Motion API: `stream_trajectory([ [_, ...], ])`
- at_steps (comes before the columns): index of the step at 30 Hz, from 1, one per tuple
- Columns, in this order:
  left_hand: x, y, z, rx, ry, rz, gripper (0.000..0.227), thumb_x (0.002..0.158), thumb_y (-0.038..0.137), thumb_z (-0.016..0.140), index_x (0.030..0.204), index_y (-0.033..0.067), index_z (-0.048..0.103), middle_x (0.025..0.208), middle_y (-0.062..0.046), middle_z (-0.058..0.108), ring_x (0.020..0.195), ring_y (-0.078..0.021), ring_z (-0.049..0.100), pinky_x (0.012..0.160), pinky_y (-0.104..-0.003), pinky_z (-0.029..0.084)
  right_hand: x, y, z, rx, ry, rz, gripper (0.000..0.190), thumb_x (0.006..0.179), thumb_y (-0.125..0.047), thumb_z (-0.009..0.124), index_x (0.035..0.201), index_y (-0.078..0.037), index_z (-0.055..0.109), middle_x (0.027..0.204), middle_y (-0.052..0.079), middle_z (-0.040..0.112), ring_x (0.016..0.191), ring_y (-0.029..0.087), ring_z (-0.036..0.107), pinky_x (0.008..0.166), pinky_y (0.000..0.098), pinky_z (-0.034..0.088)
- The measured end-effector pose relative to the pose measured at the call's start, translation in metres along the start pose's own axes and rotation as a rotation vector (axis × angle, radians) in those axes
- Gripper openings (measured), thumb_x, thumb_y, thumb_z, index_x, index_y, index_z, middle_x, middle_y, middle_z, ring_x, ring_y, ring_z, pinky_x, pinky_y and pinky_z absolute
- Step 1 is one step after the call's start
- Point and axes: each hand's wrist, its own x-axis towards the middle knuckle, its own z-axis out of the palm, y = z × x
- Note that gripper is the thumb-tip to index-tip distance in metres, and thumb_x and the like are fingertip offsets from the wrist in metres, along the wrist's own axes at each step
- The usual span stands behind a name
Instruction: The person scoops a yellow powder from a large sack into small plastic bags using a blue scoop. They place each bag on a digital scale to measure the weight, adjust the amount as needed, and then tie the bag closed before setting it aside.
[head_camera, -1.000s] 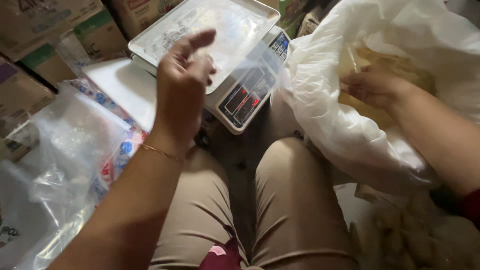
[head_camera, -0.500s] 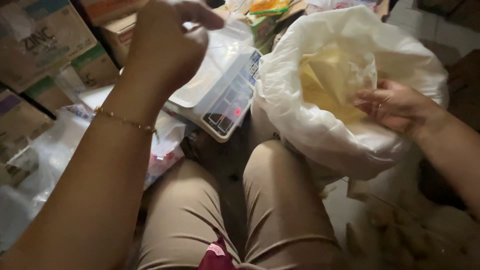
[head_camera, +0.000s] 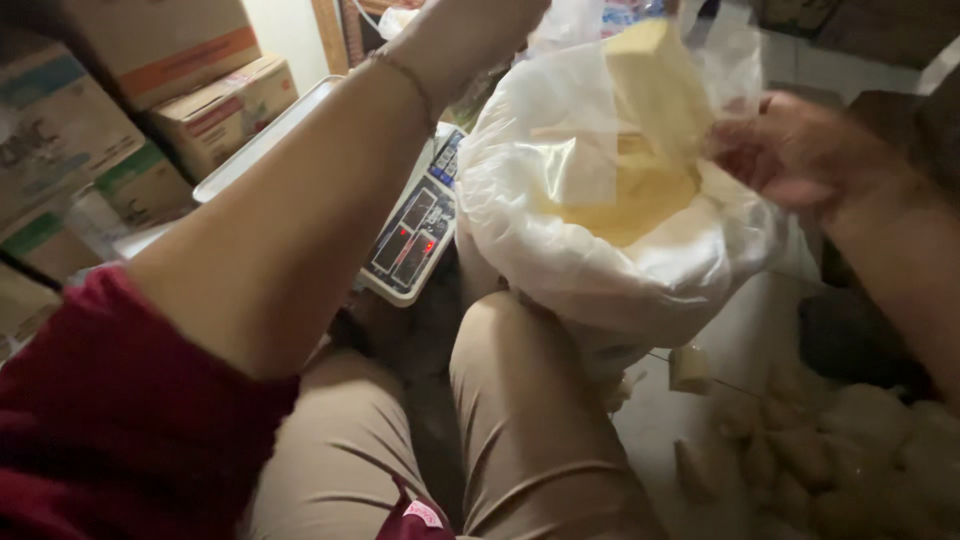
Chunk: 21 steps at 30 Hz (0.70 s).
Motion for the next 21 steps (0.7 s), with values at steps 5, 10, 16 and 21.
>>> stream_trajectory([
  [5, 0.044, -0.014, 0.025, 0.817, -0.198, 0.153, 0.009, 0.084, 0.004, 0.065, 0.079, 0.0021, 0.072, 0.069, -0.014, 0.065, 0.060, -0.0255, 0.061, 0.052, -0.040, 0.048, 0.002, -0.029, -0.027, -0.062, 0.008, -0.108, 0.021, 0.100, -0.015, 0.066, 0.119, -0.005, 0.064, 0.111, 0.008, 0.068, 0.103, 0.018, 0.066, 0.096, 0.0329, 0.055],
  [10, 0.048, 0.002, 0.052, 0.465, -0.266, -0.154, 0.014, 0.077, 0.011, 0.065, 0.068, 0.0043, 0.072, 0.069, -0.015, 0.072, 0.066, -0.0267, 0.073, 0.059, -0.039, 0.056, -0.004, -0.058, -0.047, -0.140, -0.136, -0.112, 0.033, 0.099, -0.017, 0.068, 0.127, -0.002, 0.058, 0.120, 0.011, 0.065, 0.109, 0.021, 0.064, 0.098, 0.0348, 0.054],
  [16, 0.042, 0.022, 0.068, 0.712, -0.336, 0.176, 0.007, 0.066, 0.010, 0.068, 0.066, 0.0041, 0.072, 0.065, -0.016, 0.068, 0.059, -0.0321, 0.068, 0.054, -0.042, 0.055, -0.007, -0.074, -0.038, -0.400, -0.143, -0.068, 0.062, 0.087, -0.015, 0.072, 0.143, -0.004, 0.048, 0.132, 0.014, 0.063, 0.116, 0.020, 0.065, 0.097, 0.0339, 0.054],
  [21, 0.049, 0.027, 0.072, 0.719, -0.446, 0.060, 0.004, 0.068, 0.007, 0.071, 0.068, 0.0052, 0.074, 0.071, -0.019, 0.068, 0.064, -0.0331, 0.069, 0.058, -0.040, 0.053, -0.009, -0.089, -0.026, -0.485, -0.078, -0.053, 0.064, 0.081, -0.010, 0.074, 0.140, -0.002, 0.051, 0.129, 0.014, 0.065, 0.112, 0.023, 0.065, 0.093, 0.0366, 0.055],
])
